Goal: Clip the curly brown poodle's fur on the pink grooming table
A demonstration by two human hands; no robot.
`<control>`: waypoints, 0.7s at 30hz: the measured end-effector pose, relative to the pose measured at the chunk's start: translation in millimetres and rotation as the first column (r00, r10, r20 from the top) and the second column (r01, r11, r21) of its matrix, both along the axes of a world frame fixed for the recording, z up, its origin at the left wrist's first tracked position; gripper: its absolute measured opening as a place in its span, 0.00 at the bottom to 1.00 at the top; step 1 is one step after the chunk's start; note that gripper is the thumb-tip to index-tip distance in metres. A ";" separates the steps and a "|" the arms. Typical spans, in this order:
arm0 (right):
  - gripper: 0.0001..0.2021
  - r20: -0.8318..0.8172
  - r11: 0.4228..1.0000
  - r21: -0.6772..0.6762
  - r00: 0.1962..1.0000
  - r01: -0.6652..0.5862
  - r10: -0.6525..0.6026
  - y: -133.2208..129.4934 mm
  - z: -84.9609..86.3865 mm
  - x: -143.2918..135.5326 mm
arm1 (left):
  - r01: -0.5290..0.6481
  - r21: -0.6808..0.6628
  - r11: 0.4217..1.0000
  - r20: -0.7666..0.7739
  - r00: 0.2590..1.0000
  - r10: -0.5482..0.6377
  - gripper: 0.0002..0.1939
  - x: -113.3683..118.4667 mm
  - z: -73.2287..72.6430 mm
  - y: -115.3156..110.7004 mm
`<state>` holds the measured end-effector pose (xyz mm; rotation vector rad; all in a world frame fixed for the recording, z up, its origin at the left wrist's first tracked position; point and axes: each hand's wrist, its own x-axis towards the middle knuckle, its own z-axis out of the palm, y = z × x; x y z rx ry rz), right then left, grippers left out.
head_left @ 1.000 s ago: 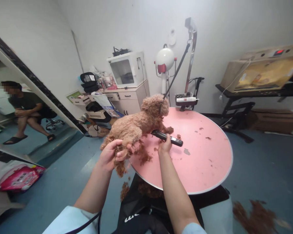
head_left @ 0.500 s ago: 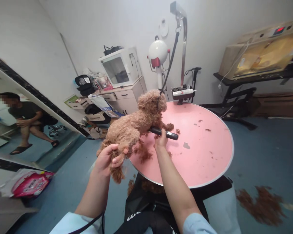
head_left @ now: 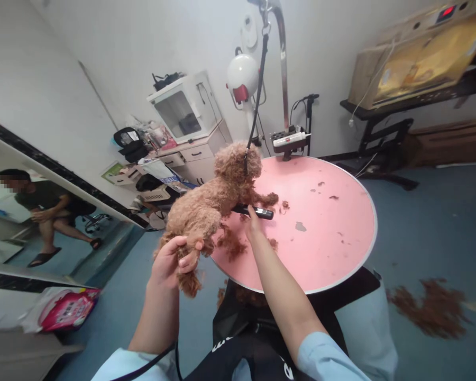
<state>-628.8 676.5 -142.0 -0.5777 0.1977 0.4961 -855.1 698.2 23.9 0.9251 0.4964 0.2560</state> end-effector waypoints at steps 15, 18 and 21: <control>0.13 -0.180 0.994 0.004 0.978 0.111 -0.108 0.8 3.3 -4.6 | 0.015 -0.019 1.000 0.034 0.999 -0.014 0.08 -6.6 0.1 4.0; 0.12 -0.205 0.995 0.038 0.975 0.090 -0.080 -0.5 5.4 -2.4 | 0.027 -0.021 0.999 0.041 0.999 -0.027 0.07 -7.6 -1.6 4.6; 0.12 -0.201 0.997 0.077 0.979 0.000 0.015 3.5 7.9 -5.2 | 0.031 -0.024 0.999 0.028 0.999 -0.030 0.07 -6.3 -2.6 3.7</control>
